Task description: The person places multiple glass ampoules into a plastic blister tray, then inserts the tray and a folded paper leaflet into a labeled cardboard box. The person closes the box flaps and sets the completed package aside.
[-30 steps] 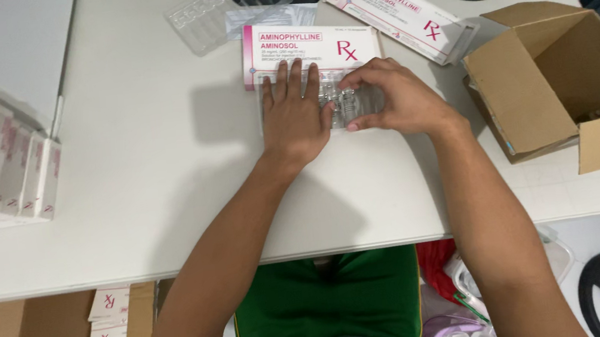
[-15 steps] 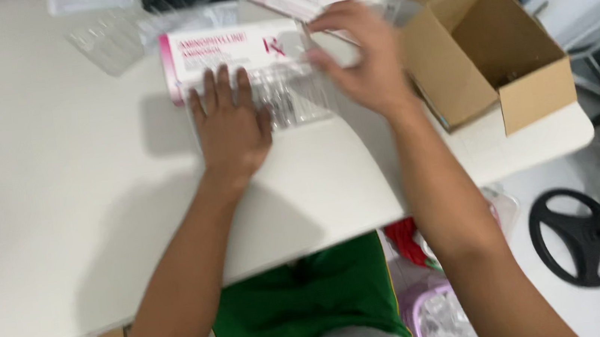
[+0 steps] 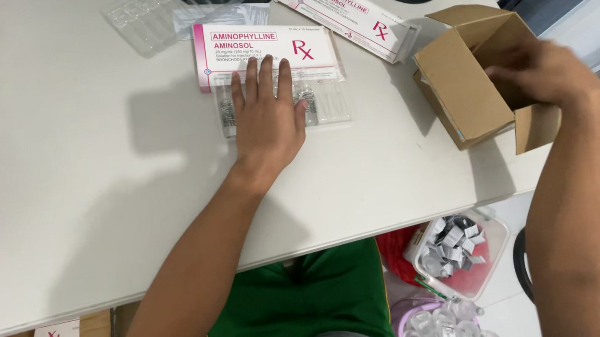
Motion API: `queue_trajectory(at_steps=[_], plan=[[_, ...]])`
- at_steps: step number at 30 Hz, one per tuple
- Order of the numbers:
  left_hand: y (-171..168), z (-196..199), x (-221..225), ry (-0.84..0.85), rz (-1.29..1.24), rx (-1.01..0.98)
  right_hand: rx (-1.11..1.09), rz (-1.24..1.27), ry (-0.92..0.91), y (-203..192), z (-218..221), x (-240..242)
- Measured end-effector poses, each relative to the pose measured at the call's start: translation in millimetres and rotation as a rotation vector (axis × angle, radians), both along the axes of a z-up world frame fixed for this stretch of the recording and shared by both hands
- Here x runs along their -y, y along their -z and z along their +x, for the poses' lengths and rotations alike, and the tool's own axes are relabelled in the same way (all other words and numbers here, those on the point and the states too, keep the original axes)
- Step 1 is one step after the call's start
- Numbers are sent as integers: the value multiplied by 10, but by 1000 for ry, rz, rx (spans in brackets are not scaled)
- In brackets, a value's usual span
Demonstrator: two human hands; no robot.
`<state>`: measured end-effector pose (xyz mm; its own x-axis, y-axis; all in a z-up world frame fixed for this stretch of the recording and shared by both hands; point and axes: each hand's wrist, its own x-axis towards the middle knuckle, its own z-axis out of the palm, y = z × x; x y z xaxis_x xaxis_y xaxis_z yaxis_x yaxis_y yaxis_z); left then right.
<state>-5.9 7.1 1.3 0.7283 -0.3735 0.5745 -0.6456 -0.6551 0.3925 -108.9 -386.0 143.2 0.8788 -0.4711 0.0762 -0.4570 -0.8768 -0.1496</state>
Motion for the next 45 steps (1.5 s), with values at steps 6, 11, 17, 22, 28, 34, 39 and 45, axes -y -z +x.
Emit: queue_trajectory(at_steps=[6,11,17,22,28,34,39,45], plan=[[2,24,-6,-15,-3,-12,-424,-8,54,140,310,160],[-2,37,9,-14,34,-13,-484,31,40,361,452,411],[5,34,42,-6,39,-34,-512,62,6,536,522,804],[-9,8,41,-10,40,-49,-514,74,-38,596,604,945],[7,61,45,-15,65,-83,-499,104,-80,693,659,1011],[2,62,46,-21,67,-67,-422,68,-95,641,652,896],[6,62,37,-15,56,-82,-380,-27,28,535,516,613],[23,91,49,-9,33,-73,-277,149,33,255,376,283]])
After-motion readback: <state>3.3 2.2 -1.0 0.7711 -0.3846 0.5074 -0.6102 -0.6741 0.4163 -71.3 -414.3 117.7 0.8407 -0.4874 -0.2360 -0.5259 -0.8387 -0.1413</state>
